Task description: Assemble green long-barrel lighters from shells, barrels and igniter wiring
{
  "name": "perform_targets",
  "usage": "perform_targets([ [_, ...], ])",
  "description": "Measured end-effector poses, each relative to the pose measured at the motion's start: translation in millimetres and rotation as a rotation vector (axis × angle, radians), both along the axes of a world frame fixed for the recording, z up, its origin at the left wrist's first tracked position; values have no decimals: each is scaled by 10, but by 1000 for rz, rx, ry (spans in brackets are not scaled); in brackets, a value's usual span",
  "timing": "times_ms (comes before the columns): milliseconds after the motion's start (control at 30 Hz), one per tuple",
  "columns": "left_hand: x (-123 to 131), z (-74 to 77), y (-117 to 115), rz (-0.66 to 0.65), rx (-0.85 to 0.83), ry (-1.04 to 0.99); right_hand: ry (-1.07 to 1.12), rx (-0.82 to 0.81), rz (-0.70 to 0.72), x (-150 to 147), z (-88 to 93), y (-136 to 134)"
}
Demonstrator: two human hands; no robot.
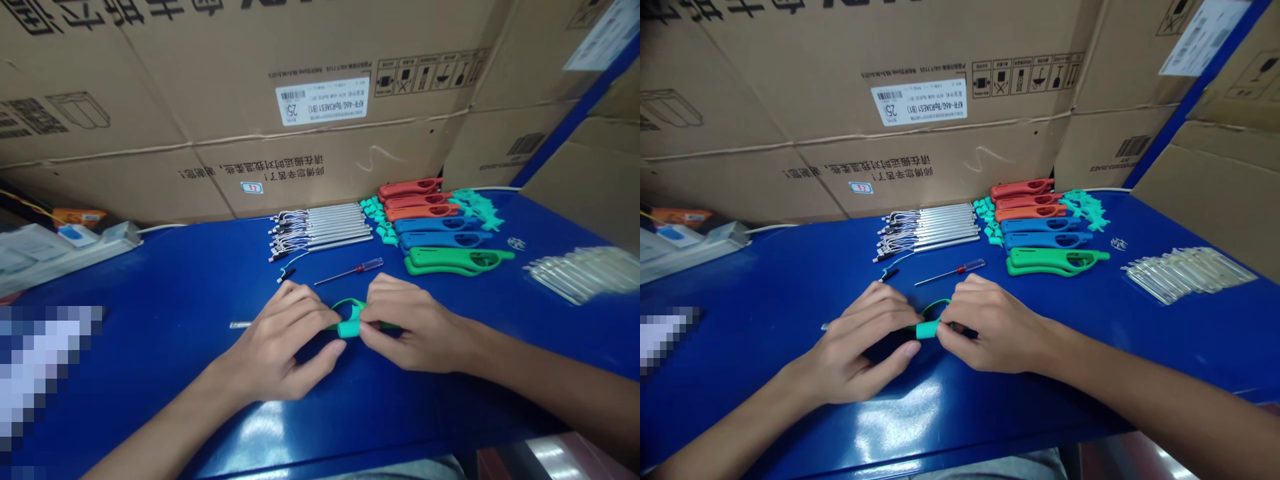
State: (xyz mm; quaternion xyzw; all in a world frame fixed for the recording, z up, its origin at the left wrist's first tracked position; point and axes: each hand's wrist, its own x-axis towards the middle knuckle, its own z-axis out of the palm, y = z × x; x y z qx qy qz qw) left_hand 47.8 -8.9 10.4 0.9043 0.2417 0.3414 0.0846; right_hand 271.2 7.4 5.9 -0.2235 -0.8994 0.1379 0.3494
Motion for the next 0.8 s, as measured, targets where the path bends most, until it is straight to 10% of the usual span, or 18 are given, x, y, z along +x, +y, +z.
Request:
perform_targets([
  [800, 51, -25, -31, -12, -43, 41, -53, -18, 13, -8, -31, -17],
])
